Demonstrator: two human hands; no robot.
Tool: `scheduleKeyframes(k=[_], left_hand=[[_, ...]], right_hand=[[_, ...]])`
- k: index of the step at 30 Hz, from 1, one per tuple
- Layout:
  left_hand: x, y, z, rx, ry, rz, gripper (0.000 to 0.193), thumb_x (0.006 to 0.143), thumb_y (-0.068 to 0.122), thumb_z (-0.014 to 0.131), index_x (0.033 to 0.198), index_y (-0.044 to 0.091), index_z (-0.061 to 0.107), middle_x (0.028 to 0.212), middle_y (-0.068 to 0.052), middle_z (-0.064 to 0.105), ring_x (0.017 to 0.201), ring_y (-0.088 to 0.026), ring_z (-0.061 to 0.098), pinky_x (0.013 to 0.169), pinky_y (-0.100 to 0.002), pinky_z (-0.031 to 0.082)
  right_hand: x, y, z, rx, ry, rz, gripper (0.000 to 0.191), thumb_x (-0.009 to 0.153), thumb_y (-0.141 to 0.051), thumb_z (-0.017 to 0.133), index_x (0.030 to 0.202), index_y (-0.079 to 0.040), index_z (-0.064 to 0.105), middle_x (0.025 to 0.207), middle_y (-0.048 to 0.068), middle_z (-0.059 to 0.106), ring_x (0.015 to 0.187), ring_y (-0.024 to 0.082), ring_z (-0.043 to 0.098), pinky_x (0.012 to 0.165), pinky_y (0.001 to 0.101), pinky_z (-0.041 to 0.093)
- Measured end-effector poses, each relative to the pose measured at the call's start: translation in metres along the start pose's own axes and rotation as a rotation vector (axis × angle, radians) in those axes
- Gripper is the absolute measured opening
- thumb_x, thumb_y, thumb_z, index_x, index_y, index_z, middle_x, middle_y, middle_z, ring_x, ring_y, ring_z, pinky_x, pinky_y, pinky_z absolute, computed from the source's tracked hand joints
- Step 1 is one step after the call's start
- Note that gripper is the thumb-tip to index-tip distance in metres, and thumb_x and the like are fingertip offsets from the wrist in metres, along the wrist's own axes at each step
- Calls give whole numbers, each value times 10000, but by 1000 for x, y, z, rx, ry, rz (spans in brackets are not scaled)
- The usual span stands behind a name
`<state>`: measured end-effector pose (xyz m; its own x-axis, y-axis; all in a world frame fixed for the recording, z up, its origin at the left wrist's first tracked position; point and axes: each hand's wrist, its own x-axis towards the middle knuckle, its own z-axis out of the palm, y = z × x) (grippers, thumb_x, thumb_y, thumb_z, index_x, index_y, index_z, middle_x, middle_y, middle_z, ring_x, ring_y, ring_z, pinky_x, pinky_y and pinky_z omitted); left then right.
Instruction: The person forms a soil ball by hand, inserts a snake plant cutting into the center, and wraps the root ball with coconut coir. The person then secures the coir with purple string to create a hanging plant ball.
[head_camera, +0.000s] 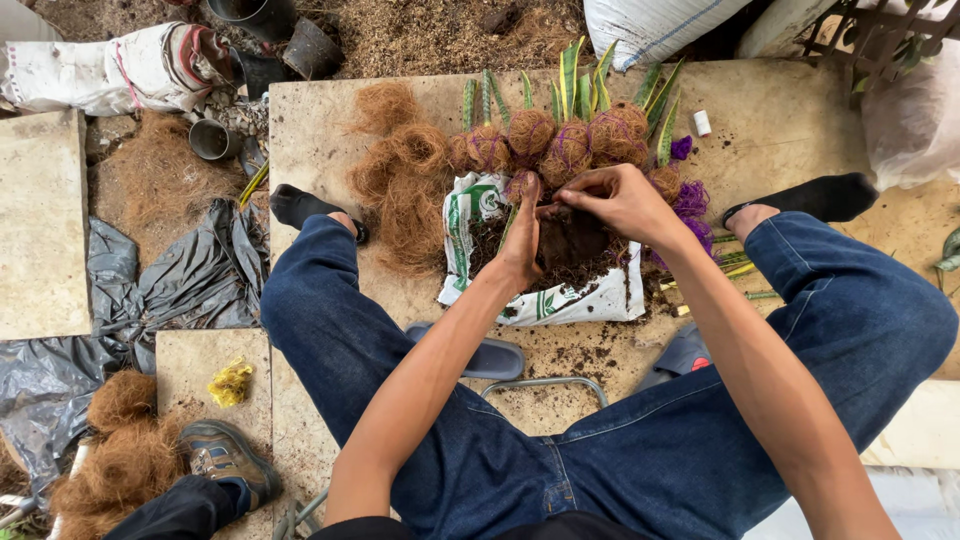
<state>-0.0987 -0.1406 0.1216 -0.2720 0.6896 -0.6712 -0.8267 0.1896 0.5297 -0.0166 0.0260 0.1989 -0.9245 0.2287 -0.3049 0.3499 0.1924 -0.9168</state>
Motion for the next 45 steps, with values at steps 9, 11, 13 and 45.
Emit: scheduleKeyframes(k=[9,11,13,45], left_hand=[[-13,14,9,-237,-280,60,1042,836,867,488,1348,-32,608,1259,-199,714,1157,-304,706,1083,-441,548],[-17,17,8,-254,-296,59,1040,843,864,481,1351,-35,609,1259,-208,716,1154,-307,710,1087,-434,542],[-19,22,8,-255,-299,58,1021,852,851,478,1365,-22,606,1269,-200,709,1151,-297,714,1086,-433,537],[-22,19,14,-278,37,97,1061,638,771,736,1464,158,474,1469,-89,546,1368,-297,522,1114,-614,423]], right_hand=[[1,-1,-13,138,194,12,257,881,-87,799,1121,-4,753,1018,79,777,914,119,724,861,264,590],[0,0,-17,179,196,-3,267,888,-71,794,1140,0,741,1040,84,774,945,127,729,896,268,595],[-1,-1,-20,235,184,-9,279,903,-70,788,1167,-2,726,1068,92,773,992,134,737,943,275,595],[6,38,63,952,72,424,1101,614,-829,650,1461,-156,448,1445,92,565,1366,310,525,1112,567,413]])
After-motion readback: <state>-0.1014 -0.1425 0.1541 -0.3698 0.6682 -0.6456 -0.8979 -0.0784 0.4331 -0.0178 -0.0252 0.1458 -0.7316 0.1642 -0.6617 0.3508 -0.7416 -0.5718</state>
